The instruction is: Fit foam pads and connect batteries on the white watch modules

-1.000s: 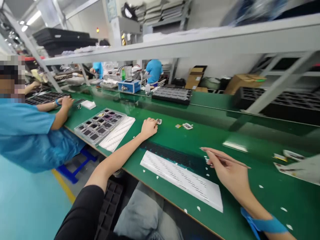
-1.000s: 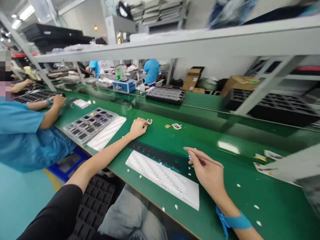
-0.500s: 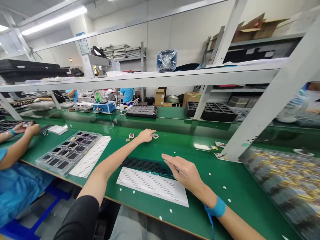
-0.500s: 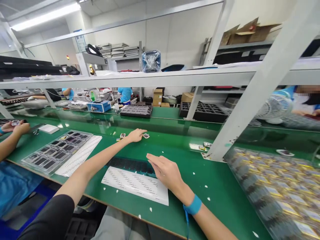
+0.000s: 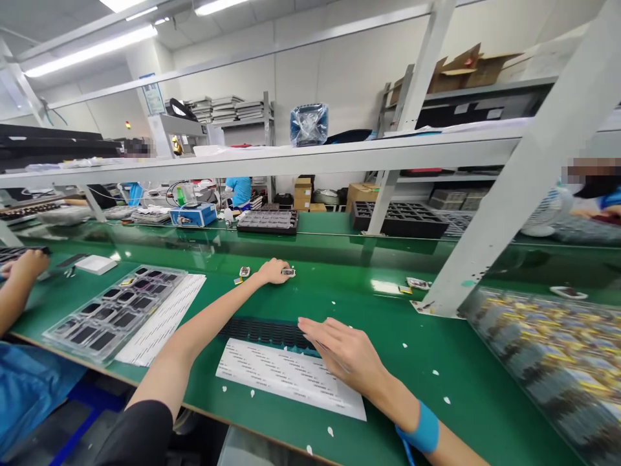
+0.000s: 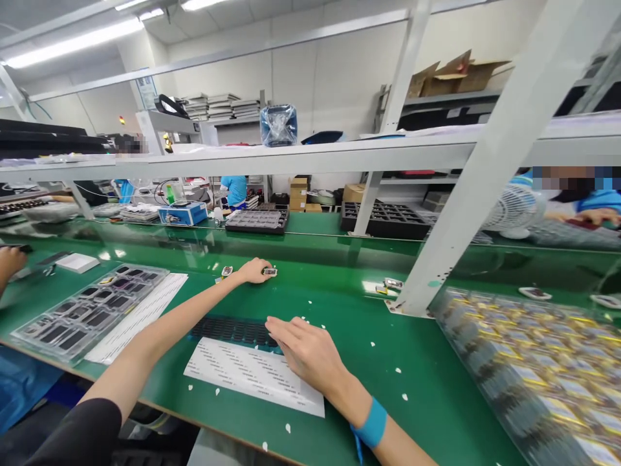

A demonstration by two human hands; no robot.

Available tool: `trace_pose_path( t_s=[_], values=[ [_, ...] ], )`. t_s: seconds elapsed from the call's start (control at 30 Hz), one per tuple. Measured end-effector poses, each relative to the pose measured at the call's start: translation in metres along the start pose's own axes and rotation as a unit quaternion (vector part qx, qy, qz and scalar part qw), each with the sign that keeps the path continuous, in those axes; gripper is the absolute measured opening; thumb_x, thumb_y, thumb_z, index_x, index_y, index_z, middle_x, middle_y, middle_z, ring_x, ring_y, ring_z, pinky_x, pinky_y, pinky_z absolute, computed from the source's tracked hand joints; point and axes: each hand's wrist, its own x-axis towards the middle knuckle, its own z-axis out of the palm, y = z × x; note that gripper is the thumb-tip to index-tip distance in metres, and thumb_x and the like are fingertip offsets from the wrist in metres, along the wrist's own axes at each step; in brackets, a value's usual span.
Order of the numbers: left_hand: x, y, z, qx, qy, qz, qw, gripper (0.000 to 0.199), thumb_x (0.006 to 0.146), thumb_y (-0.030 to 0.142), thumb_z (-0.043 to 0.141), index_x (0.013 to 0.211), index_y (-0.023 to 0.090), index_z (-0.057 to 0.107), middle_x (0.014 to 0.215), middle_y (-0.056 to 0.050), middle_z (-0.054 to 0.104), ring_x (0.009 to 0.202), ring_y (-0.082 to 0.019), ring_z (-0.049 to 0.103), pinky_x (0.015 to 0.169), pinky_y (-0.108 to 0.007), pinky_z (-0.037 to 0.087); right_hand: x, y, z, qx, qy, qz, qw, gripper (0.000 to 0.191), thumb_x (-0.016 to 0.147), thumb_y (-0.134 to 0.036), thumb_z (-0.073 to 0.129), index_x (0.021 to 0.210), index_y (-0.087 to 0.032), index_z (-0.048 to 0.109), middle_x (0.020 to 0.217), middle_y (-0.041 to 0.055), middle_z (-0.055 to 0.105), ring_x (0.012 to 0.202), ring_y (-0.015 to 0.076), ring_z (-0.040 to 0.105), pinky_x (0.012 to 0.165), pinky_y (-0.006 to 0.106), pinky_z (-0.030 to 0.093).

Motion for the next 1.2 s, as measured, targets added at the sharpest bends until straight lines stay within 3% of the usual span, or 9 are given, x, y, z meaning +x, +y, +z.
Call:
trace_pose_path(
  t_s=[0.1,0.23,0.37,0.57,0.73,0.87,0.97,1.07,1.2],
  values=[
    [-0.002,-0.008,0.003,-0.059,0.015,-0.023,0.998,0.038,0.109,0.04,0.076,0.138,0.016,0.07,0.138,-0.012,0.072,0.122,-0.027,0.074,0.105,-0.049,0.066,0.002,0.001,-0.003,0.0,0.004,0.002,1.0,0.029,0.115,-0.011,0.054,0.133,-0.02,0.074,0.128,0.0064,0.083,0.089,0.0176,0.081,0.083,0.031,0.068],
    [-0.009,-0.018,0.006,-0.143,0.06,-0.044,0.987,0.035,0.109,0.04,0.076,0.133,0.015,0.072,0.131,-0.011,0.074,0.115,-0.025,0.075,0.101,-0.046,0.068,0.002,0.002,-0.008,0.0,0.011,0.015,1.0,0.026,0.115,-0.015,0.057,0.135,-0.02,0.074,0.118,0.0066,0.086,0.083,0.0177,0.079,0.074,0.03,0.067],
    [-0.03,-0.021,0.014,-0.244,0.136,-0.033,0.96,0.02,0.109,0.032,0.075,0.114,0.013,0.071,0.108,-0.007,0.078,0.097,-0.02,0.079,0.089,-0.038,0.069,0.003,-0.002,-0.014,0.015,0.011,0.014,1.0,0.021,0.115,-0.016,0.056,0.129,-0.019,0.072,0.106,0.0061,0.085,0.081,0.0193,0.078,0.073,0.031,0.067],
    [-0.103,0.005,0.033,-0.395,0.235,0.051,0.887,0.02,0.115,0.041,0.061,0.114,0.021,0.056,0.109,-0.006,0.085,0.106,-0.019,0.086,0.094,-0.031,0.067,0.004,-0.022,-0.023,0.078,-0.014,0.003,0.997,0.015,0.115,-0.013,0.053,0.113,-0.022,0.065,0.099,0.0029,0.083,0.086,0.0184,0.079,0.077,0.03,0.066],
    [-0.157,0.042,0.038,-0.499,0.3,0.165,0.797,0.022,0.112,0.04,0.07,0.114,0.018,0.071,0.096,-0.003,0.082,0.07,-0.011,0.077,0.072,-0.024,0.064,0.002,-0.035,-0.023,0.124,0.0,0.039,0.992,0.024,0.115,-0.009,0.044,0.123,-0.021,0.063,0.094,0.005,0.08,0.085,0.0179,0.076,0.075,0.029,0.064],
    [-0.183,0.064,0.036,-0.525,0.263,0.162,0.793,0.012,0.111,0.027,0.069,0.115,0.018,0.075,0.101,-0.004,0.083,0.06,-0.006,0.066,0.061,-0.019,0.058,0.0,-0.042,-0.018,0.119,0.029,0.092,0.988,0.038,0.112,-0.003,0.045,0.142,-0.021,0.06,0.085,0.0009,0.077,0.064,0.0151,0.067,0.059,0.026,0.055],
    [-0.196,0.074,0.035,-0.488,0.247,0.188,0.816,0.016,0.112,0.025,0.065,0.122,0.018,0.076,0.111,-0.007,0.085,0.072,-0.009,0.074,0.067,-0.021,0.062,0.0,-0.046,-0.014,0.122,0.026,0.118,0.985,0.039,0.114,-0.011,0.057,0.15,-0.022,0.057,0.079,-0.0032,0.075,0.059,0.0132,0.066,0.054,0.024,0.051],
    [-0.207,0.08,0.035,-0.458,0.241,0.234,0.823,0.019,0.113,0.021,0.063,0.125,0.019,0.077,0.118,-0.006,0.085,0.095,-0.014,0.083,0.082,-0.024,0.068,0.0,-0.047,-0.012,0.113,0.014,0.134,0.984,0.031,0.115,-0.021,0.065,0.145,-0.024,0.06,0.079,-0.0048,0.075,0.061,0.0121,0.07,0.057,0.022,0.054],
    [-0.218,0.085,0.042,-0.493,0.204,0.244,0.81,0.031,0.115,0.02,0.06,0.144,0.021,0.069,0.12,-0.007,0.085,0.098,-0.015,0.084,0.086,-0.025,0.072,0.002,-0.048,-0.014,0.096,0.028,0.124,0.987,0.01,0.112,-0.022,0.07,0.118,-0.028,0.064,0.074,-0.007,0.072,0.057,0.0099,0.067,0.053,0.022,0.05]
  ],
)
